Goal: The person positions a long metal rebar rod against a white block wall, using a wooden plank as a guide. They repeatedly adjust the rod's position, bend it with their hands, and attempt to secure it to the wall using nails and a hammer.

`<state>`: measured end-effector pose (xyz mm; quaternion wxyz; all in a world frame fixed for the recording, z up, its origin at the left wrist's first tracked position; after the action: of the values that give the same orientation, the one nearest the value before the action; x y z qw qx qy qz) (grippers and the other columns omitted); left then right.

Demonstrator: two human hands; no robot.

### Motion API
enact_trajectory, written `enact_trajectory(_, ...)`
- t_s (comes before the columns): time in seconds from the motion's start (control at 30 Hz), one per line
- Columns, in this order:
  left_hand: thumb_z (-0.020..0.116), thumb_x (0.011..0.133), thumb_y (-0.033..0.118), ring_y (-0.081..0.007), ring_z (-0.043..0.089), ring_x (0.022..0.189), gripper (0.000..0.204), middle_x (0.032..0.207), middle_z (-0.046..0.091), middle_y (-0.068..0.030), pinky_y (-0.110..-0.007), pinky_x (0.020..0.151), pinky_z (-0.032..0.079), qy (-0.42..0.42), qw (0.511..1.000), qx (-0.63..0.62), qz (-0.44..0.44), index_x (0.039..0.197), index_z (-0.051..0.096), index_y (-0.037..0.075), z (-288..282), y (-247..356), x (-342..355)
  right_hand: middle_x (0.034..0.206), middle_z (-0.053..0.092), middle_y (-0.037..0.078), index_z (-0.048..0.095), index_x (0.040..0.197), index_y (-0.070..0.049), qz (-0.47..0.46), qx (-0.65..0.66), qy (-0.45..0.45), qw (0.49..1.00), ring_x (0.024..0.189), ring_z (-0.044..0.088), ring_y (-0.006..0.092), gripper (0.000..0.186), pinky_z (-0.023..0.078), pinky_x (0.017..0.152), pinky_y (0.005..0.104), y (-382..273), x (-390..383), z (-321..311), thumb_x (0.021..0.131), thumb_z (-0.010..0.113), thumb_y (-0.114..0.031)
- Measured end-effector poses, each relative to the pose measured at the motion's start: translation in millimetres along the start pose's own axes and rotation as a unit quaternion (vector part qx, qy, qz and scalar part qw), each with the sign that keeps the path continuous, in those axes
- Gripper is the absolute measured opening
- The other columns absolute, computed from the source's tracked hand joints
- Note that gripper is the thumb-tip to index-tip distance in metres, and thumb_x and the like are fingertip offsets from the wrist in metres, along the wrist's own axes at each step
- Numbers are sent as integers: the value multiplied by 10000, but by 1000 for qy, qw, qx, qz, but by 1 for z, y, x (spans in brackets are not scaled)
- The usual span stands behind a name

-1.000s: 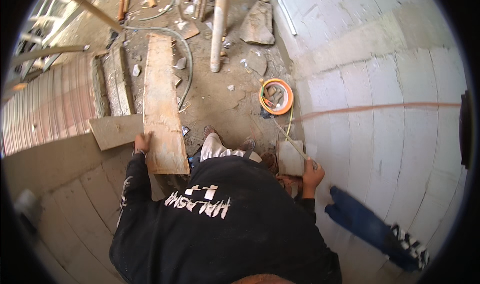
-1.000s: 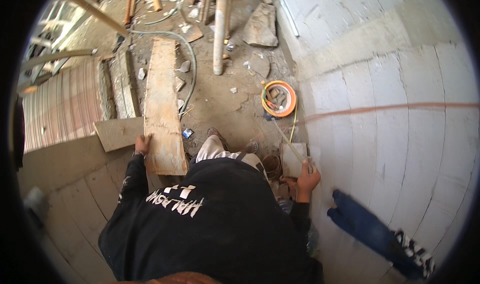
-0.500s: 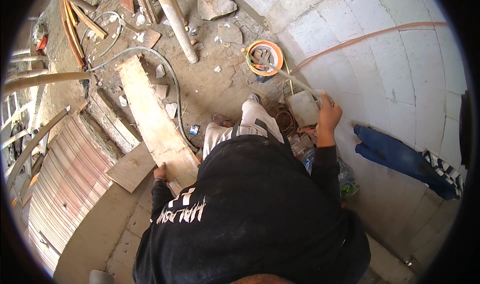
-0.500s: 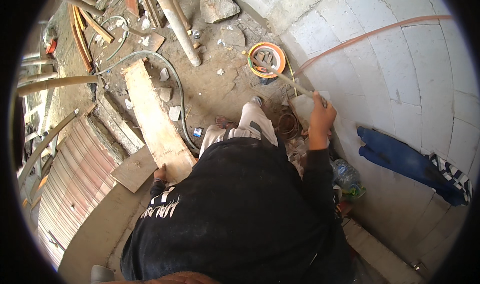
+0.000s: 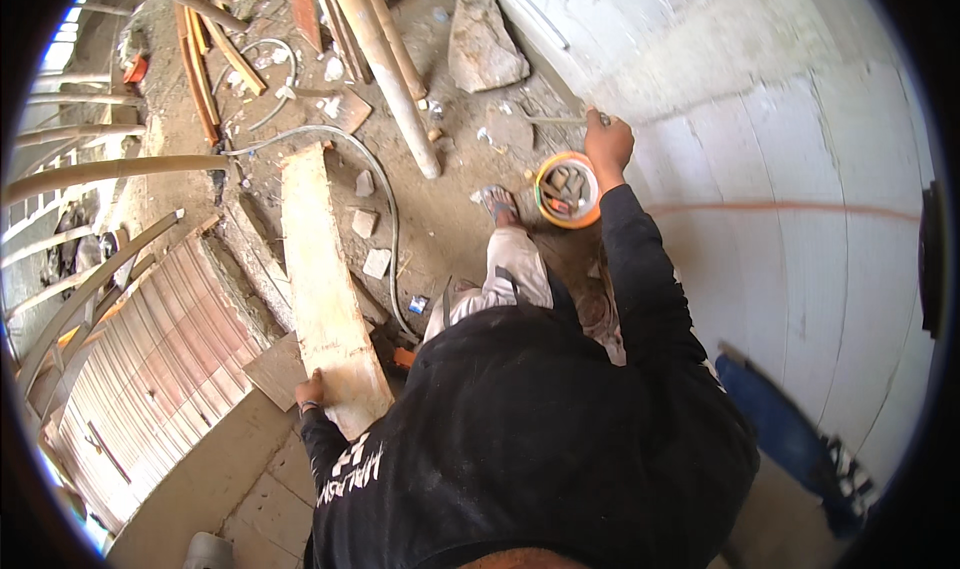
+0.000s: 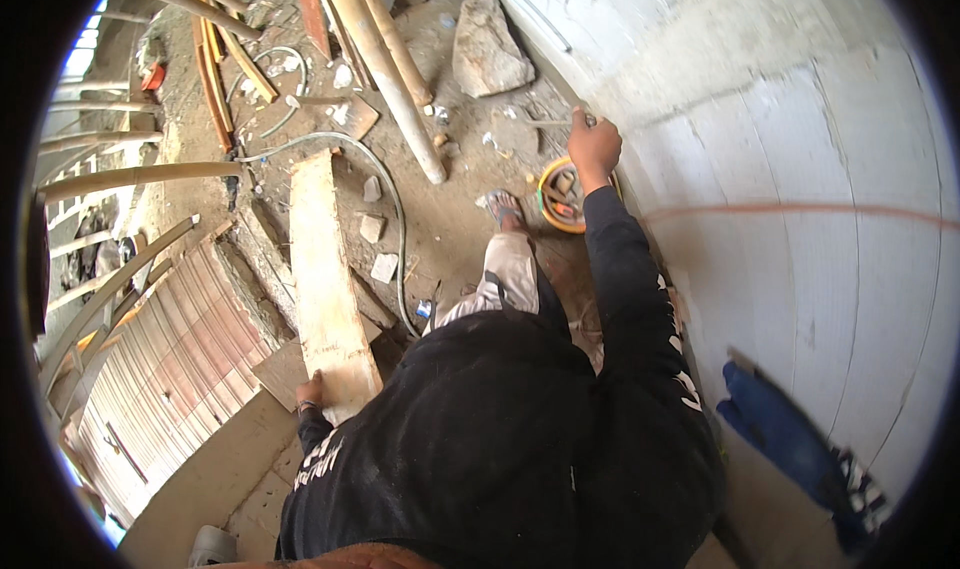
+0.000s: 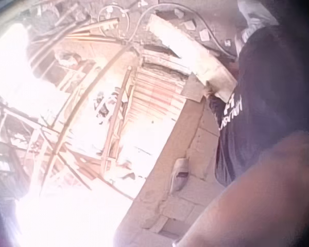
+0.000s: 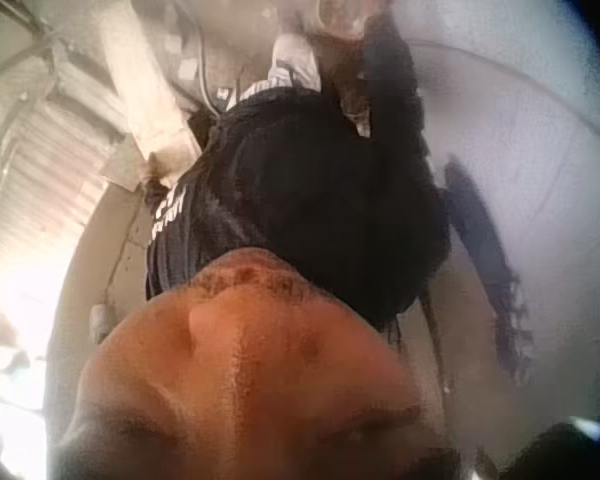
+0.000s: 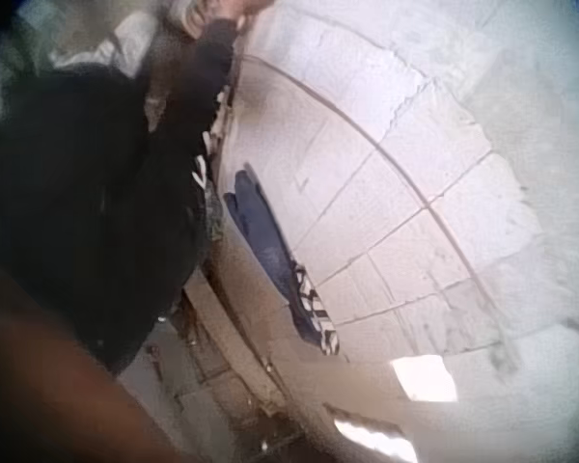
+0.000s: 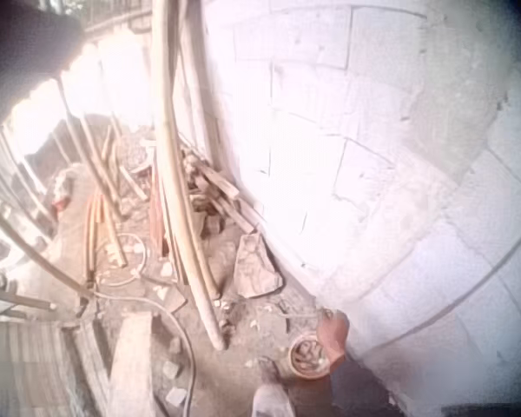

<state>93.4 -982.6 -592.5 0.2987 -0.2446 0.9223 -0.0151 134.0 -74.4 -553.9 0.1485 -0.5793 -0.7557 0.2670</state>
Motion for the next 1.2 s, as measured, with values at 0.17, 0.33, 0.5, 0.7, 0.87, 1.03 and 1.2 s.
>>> enact_trajectory(0.17,645,855,601,-427,673,1029,670,1014,692,-296,-462,894,528,20,996,73,-46,972,733,-53,-55,40,-59,929,694,264,714,918,-20,-166,-79,4,983,902,676,443,489,529,793,521,-9,102,117,882,636,-501)
enact_trajectory(0.33,662,851,538,-367,671,1086,591,1158,694,-217,-434,915,532,-15,991,-35,-127,1111,722,10,-119,118,-99,1105,687,218,676,1140,-115,-330,-283,-246,867,963,688,411,495,528,838,547,0,174,142,864,685,-527)
enact_trajectory(0.5,594,903,569,-368,648,1118,593,1181,689,-201,-431,934,519,13,995,-7,-103,1130,722,36,-145,154,-134,829,681,54,738,888,-126,-547,-517,-141,643,773,634,199,262,479,672,366,-8,194,109,942,566,-315)
enact_trajectory(0.7,572,911,580,-366,658,1094,593,1148,695,-213,-438,929,520,17,995,-3,-93,1105,733,43,-151,161,-131,1048,643,117,678,1060,-114,-390,-538,-158,731,991,615,266,279,495,810,434,26,226,171,928,544,-321)
enact_trajectory(0.87,524,936,591,-375,682,1022,569,1061,719,-201,-476,883,534,18,994,85,-66,1036,757,81,-147,148,-111,1164,604,169,607,1177,-79,-266,-513,-177,797,1091,611,307,348,517,870,471,82,221,215,922,534,-304)
enact_trajectory(1.03,565,914,549,-400,673,1047,593,1086,690,-269,-452,910,538,95,986,84,-104,1021,734,-10,-224,191,-124,1191,563,226,533,1246,-23,-65,-335,-194,920,1092,614,389,446,536,897,508,97,94,215,870,578,-258)
enact_trajectory(1.2,571,915,530,-398,666,1049,558,1063,703,-249,-471,916,522,102,986,88,-94,1001,736,4,-247,201,-108,976,699,257,674,1002,65,-120,-143,-403,896,939,672,390,368,518,852,494,101,-3,216,850,713,-268)
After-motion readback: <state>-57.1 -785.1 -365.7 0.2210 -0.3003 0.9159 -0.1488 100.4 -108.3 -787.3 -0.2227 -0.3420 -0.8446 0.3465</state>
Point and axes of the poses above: each hand's wrist, its own x-axis towards the middle knuckle, its own z-axis out of the palm, y = z × x, the point moved 6 cm from there along x, towards the middle knuckle
